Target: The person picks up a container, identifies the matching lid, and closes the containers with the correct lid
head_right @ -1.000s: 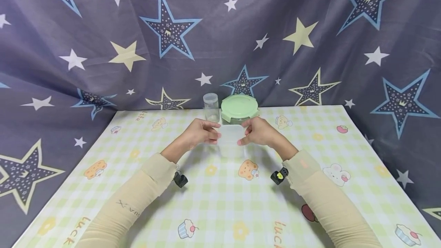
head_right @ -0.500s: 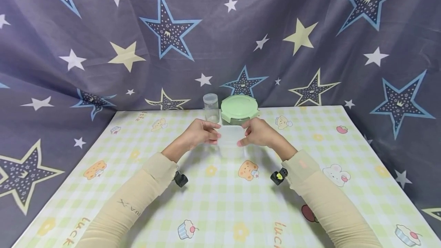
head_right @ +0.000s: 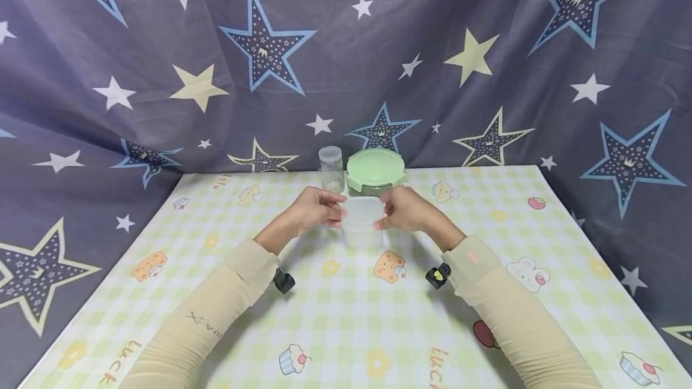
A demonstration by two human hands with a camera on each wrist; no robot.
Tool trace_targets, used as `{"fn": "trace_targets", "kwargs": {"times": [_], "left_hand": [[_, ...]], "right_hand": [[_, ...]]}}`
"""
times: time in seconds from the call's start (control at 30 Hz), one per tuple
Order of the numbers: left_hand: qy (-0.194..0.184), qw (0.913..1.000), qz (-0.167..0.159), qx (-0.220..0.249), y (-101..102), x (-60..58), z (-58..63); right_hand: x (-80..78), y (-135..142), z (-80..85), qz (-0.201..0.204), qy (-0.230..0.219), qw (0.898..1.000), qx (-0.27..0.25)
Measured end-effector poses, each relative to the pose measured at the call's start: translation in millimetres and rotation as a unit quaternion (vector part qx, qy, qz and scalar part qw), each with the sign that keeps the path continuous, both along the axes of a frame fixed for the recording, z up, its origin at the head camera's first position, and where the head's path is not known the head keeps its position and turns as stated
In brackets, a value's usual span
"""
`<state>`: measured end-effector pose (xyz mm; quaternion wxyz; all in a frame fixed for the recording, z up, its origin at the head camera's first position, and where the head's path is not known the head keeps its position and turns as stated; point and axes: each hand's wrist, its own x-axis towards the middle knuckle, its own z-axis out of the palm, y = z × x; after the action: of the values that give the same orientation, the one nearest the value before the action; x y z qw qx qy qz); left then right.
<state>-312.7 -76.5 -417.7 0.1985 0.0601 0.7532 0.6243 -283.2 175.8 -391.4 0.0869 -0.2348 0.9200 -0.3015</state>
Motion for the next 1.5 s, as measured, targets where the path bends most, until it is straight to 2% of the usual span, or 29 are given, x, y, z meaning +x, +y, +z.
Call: {"fn": "trace_targets", "kwargs": {"times": [0.23, 0.4, 0.57, 0.63, 0.7, 0.77, 0.8, 0.87, 0.97, 1.03, 1.07, 1.17, 1.27, 1.33, 1.4, 1.47, 1.5], "left_hand": [[0.005, 1.0, -0.002, -0.003, 1, 0.2, -0.5], [0.022, 0.9993, -0.01, -0.028, 1, 3.3, -0.2], [0.026, 0.998, 0.005, -0.057, -4, 2.8, -3.3], [0.05, 0.9955, 0.008, -0.079, -7, 3.4, -3.3], [0.099, 0.9888, -0.003, -0.111, -10, 5.1, -1.9], [0.178, 0.9715, -0.029, -0.154, -13, 6.9, -0.6], [0.222, 0.9578, -0.045, -0.177, -14, 7.6, -0.2], [0.309, 0.9227, -0.082, -0.215, -16, 8.2, 0.7], [0.414, 0.8616, -0.126, -0.265, -19, 8.9, 2.1], [0.46, 0.8269, -0.147, -0.289, -21, 9.1, 2.1], [0.477, 0.8122, -0.155, -0.298, -22, 9.3, 1.9], [0.525, 0.7742, -0.181, -0.304, -25, 8.4, -1.4], [0.576, 0.7339, -0.208, -0.295, -27, 7.2, -6.5], [0.602, 0.7119, -0.224, -0.284, -28, 6.5, -10.1], [0.618, 0.696, -0.235, -0.279, -29, 6.5, -12.7], [0.625, 0.6878, -0.245, -0.275, -29, 6.2, -14.6], [0.625, 0.6866, -0.25, -0.274, -29, 5.7, -15.2]], "right_hand": [[-3.6, 3, -1.0, -0.009, 0.002, 1.0, 0.011], [-4.8, 5, -0.4, -0.007, 0.001, 1.0, 0.013], [-2.8, 9, 3.4, 0.011, 0.007, 0.999, 0.031], [-1.7, 10, 4.9, 0.023, 0.017, 0.999, 0.035], [-0.1, 11, 6.2, 0.038, 0.033, 0.998, 0.034], [1.3, 12, 6.3, 0.063, 0.057, 0.996, 0.024], [1.8, 11, 6.0, 0.076, 0.068, 0.995, 0.018], [3.7, 11, 5.3, 0.092, 0.092, 0.991, 0.012], [6.5, 9, 3.9, 0.097, 0.116, 0.988, 0.015], [9.0, 8, 3.2, 0.087, 0.128, 0.988, 0.027], [10.2, 8, 2.7, 0.085, 0.135, 0.987, 0.033], [12.2, 8, -0.7, 0.089, 0.161, 0.982, 0.045], [13.6, 11, -7.3, 0.111, 0.212, 0.969, 0.055], [13.9, 13, -12.3, 0.13, 0.246, 0.959, 0.056], [13.8, 15, -16.7, 0.15, 0.278, 0.947, 0.052], [13.4, 15, -20.1, 0.167, 0.301, 0.938, 0.046], [13.4, 15, -21.3, 0.175, 0.31, 0.934, 0.044]]}}
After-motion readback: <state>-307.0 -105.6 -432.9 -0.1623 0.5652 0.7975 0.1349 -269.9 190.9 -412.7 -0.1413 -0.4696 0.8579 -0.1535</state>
